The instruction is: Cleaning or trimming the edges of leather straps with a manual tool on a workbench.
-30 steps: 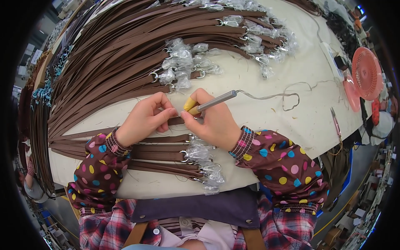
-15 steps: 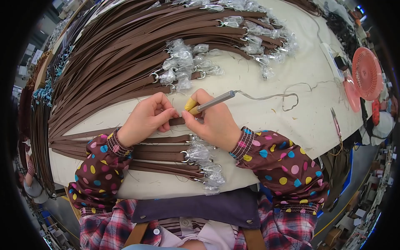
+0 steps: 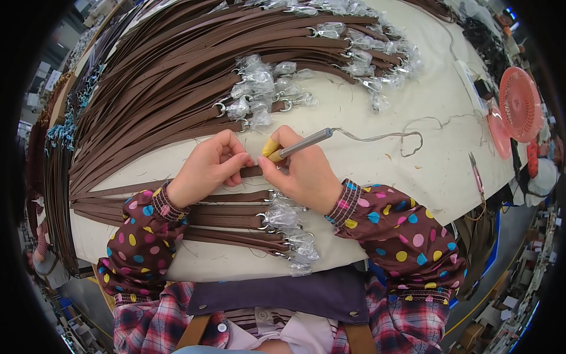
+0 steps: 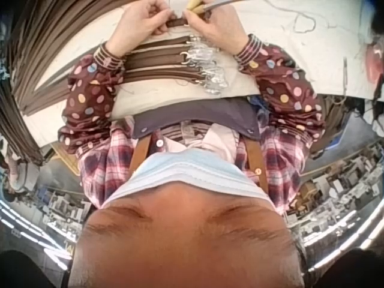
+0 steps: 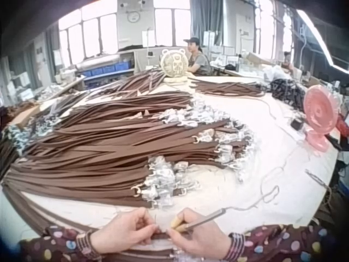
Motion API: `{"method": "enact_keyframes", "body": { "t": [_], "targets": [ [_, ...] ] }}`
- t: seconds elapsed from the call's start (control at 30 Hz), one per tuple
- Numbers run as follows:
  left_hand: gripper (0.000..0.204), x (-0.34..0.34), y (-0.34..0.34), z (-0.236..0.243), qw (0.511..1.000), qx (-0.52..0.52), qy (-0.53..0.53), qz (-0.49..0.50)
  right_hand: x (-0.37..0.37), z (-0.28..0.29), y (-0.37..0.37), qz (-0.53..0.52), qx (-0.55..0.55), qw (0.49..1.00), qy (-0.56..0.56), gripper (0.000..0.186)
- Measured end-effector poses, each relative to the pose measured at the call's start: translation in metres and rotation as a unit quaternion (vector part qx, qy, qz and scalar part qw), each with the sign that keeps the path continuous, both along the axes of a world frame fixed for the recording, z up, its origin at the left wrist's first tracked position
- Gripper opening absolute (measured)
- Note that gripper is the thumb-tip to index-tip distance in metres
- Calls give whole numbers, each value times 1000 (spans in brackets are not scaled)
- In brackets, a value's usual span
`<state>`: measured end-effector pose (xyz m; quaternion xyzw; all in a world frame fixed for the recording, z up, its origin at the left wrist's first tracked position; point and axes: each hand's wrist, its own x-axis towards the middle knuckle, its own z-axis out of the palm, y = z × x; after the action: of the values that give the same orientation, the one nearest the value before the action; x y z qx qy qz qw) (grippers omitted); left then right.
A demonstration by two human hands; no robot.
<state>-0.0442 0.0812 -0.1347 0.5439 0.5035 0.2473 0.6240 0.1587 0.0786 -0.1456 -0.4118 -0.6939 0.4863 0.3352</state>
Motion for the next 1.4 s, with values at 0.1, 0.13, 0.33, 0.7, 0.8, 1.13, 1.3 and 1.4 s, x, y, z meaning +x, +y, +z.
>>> {"method": "enact_keyframes", "body": {
  "t": [0.1, 0.13, 0.33, 0.7, 0.8, 1.13, 1.3, 1.4],
  "targets": [
    [13, -1, -1, 1, 1000, -3, -4, 7, 0, -3, 0, -4, 7, 1000, 10, 19],
    [13, 0, -1, 2, 1000, -3, -4, 6, 1, -5, 0, -9, 13, 1000, 20, 18],
    [15, 4, -4, 9, 981, 121, 144, -49, 21, -7, 9, -6, 311, 947, -84, 17],
    [52, -14, -24, 20, 845, 427, 279, -162, 22, -5, 2, 39, 254, 962, -91, 19],
    [84, -24, -54, 31, 800, 407, 348, -269, 19, -4, -2, 47, 198, 975, -91, 10],
    [54, -34, -89, 28, 859, 322, 336, -213, 18, -5, -8, 131, 269, 952, -67, 23],
    [26, -43, -26, 39, 854, 410, 308, -83, 19, -2, -5, 61, 228, 970, -57, 11],
    [21, -52, 24, 23, 793, 491, 361, -10, 21, 3, -1, 51, 279, 957, -67, 9]
  ]
}}
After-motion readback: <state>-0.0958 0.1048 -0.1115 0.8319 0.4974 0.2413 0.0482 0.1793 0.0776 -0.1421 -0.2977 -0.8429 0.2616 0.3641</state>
